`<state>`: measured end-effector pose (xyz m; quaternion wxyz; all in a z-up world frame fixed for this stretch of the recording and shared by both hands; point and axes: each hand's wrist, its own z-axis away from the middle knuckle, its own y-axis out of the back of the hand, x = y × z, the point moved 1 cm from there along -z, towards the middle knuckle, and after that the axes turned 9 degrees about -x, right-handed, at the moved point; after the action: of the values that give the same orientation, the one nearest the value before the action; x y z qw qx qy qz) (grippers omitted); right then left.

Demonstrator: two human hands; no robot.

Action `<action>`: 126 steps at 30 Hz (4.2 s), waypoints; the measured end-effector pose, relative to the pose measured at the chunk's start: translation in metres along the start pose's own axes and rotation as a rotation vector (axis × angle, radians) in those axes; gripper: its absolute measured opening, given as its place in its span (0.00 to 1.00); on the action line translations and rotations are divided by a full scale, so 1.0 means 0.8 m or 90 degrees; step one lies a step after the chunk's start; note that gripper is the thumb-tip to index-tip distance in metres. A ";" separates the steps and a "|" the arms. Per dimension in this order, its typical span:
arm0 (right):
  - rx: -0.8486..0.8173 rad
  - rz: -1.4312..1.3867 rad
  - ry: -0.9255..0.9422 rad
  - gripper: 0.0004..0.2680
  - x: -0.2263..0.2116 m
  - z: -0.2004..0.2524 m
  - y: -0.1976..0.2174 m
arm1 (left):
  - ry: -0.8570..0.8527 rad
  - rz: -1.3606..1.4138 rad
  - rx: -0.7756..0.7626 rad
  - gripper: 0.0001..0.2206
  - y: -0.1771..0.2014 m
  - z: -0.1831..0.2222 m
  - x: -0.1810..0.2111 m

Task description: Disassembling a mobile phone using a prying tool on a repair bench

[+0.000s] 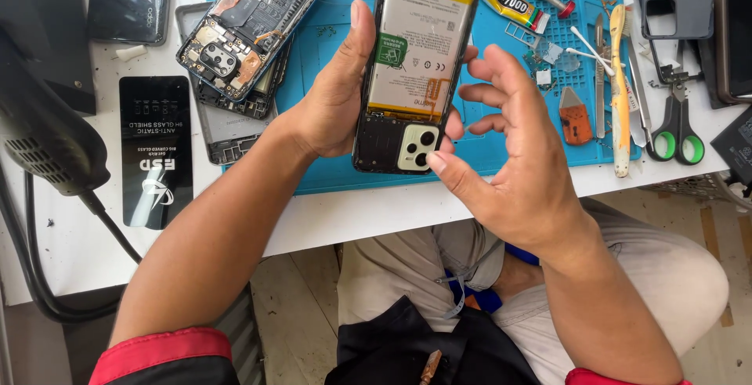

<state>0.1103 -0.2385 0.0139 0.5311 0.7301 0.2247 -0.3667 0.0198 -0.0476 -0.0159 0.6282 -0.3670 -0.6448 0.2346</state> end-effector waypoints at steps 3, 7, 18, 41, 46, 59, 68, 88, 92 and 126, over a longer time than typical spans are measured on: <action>0.014 -0.038 -0.032 0.32 -0.002 0.002 0.002 | 0.025 0.000 -0.009 0.49 -0.006 0.002 0.003; 0.040 -0.018 -0.051 0.30 -0.007 0.003 0.011 | 0.067 0.004 -0.022 0.48 -0.009 0.006 0.002; 0.073 -0.199 -0.015 0.24 0.006 0.003 0.023 | 0.137 0.057 -0.061 0.51 -0.008 0.006 -0.003; 0.039 -0.083 -0.142 0.39 -0.011 0.000 -0.018 | -0.039 0.006 -0.043 0.39 0.003 -0.003 -0.024; 0.032 0.110 -0.119 0.47 -0.001 -0.001 -0.032 | -0.055 0.045 -0.025 0.39 0.000 -0.007 -0.038; -0.135 0.107 -0.183 0.37 0.031 -0.004 0.007 | -0.051 -0.356 0.309 0.22 0.021 -0.006 0.011; -0.246 0.162 -0.113 0.35 0.068 0.006 0.025 | 0.220 -1.084 0.072 0.50 0.022 0.007 0.023; 0.112 0.440 -0.144 0.10 0.133 0.082 0.134 | 0.231 -1.317 0.039 0.47 0.030 0.008 0.021; 0.070 0.598 -0.399 0.07 0.159 0.078 0.169 | 0.287 -1.312 0.045 0.47 0.029 0.005 0.020; -0.031 -0.161 -0.372 0.17 0.293 0.143 0.288 | 0.224 -1.282 0.003 0.45 0.047 0.014 0.019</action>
<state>0.3894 -0.4374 -0.0458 0.5403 0.5475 0.1605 -0.6185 0.0167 -0.0108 -0.0362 0.6202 0.3173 -0.5520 -0.4583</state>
